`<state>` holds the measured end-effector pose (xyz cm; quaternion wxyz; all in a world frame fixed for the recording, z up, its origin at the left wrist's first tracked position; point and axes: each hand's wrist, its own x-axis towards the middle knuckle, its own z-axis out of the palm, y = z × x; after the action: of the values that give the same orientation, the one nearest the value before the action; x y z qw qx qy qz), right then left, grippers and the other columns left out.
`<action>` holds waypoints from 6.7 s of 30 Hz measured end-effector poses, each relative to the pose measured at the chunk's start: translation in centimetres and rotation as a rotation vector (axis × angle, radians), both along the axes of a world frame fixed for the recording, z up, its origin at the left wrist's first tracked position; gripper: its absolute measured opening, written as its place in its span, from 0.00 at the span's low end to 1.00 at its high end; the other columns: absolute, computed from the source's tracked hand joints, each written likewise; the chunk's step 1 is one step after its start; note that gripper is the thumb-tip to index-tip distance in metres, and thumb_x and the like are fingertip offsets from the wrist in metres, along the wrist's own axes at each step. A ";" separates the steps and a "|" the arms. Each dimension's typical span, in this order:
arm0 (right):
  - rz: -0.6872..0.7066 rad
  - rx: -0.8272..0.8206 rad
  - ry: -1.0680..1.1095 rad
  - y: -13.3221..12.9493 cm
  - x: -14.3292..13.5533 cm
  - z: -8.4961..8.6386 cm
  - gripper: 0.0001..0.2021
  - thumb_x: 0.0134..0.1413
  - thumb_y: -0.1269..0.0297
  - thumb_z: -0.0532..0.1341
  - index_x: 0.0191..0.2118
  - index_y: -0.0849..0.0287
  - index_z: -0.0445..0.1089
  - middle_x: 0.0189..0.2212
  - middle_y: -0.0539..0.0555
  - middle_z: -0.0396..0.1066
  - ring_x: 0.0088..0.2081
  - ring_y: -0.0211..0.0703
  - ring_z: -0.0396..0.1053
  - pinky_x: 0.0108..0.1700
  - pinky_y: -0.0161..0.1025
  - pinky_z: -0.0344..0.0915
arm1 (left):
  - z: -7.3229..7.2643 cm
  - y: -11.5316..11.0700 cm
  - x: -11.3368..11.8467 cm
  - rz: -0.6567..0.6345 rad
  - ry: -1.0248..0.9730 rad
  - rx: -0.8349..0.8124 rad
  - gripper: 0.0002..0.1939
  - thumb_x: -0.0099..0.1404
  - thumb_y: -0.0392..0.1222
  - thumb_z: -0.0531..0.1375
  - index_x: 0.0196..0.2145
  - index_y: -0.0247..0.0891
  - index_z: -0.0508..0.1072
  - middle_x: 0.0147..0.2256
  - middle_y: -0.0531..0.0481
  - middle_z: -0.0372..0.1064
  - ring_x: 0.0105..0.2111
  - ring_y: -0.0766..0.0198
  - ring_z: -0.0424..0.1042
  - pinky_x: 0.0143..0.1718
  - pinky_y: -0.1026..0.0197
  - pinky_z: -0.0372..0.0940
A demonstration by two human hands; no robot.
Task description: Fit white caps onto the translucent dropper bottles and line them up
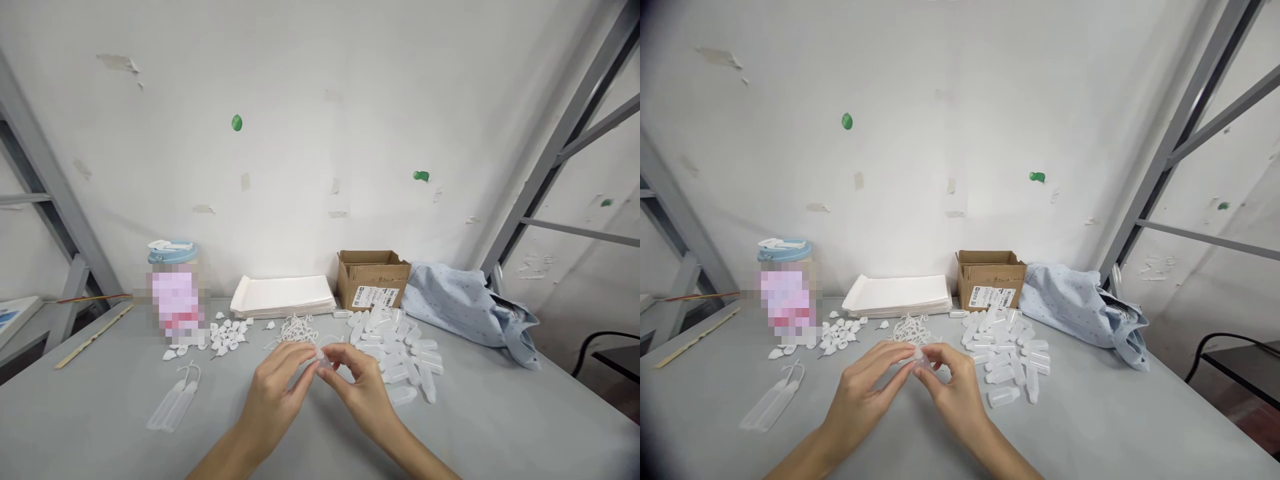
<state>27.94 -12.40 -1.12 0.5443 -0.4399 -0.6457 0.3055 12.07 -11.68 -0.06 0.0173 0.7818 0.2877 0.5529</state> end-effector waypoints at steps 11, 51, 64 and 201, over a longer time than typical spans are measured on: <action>0.053 -0.085 0.120 0.1 -0.1 -0.3 0.10 0.44 0.63 0.67 0.35 0.58 0.73 0.26 0.50 0.73 0.31 0.41 0.69 0.36 0.38 0.68 | -0.1 -0.1 0.0 0.005 -0.033 -0.120 0.06 0.63 0.32 0.57 0.32 0.40 0.73 0.30 0.50 0.74 0.31 0.63 0.74 0.32 0.62 0.70; 0.250 -0.603 0.526 -0.6 -2.0 0.0 0.18 0.30 0.60 0.75 0.30 0.62 0.74 0.26 0.52 0.75 0.29 0.38 0.70 0.33 0.33 0.64 | 1.3 -1.5 -3.3 -0.112 0.446 -0.616 0.26 0.55 0.36 0.63 0.50 0.44 0.62 0.49 0.46 0.60 0.52 0.54 0.59 0.52 0.50 0.61; 0.337 -0.703 0.441 0.1 -8.9 -1.4 0.14 0.33 0.62 0.70 0.27 0.63 0.70 0.22 0.48 0.70 0.24 0.35 0.66 0.31 0.35 0.63 | 0.3 -2.5 -9.6 0.041 0.525 -0.631 0.22 0.51 0.30 0.60 0.44 0.42 0.65 0.45 0.49 0.64 0.49 0.55 0.59 0.49 0.54 0.61; -0.115 -0.038 -0.946 7.4 5.9 -1.5 0.19 0.49 0.82 0.51 0.44 0.64 0.73 0.38 0.58 0.77 0.38 0.45 0.73 0.40 0.38 0.67 | -1.1 2.5 -4.7 0.208 0.227 -0.402 0.09 0.64 0.42 0.53 0.31 0.42 0.72 0.33 0.49 0.70 0.37 0.56 0.67 0.38 0.55 0.64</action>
<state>33.87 -4.98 -2.60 0.1983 -0.5757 -0.7915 0.0529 7.42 -9.20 -1.17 0.0830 0.7859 0.4710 0.3919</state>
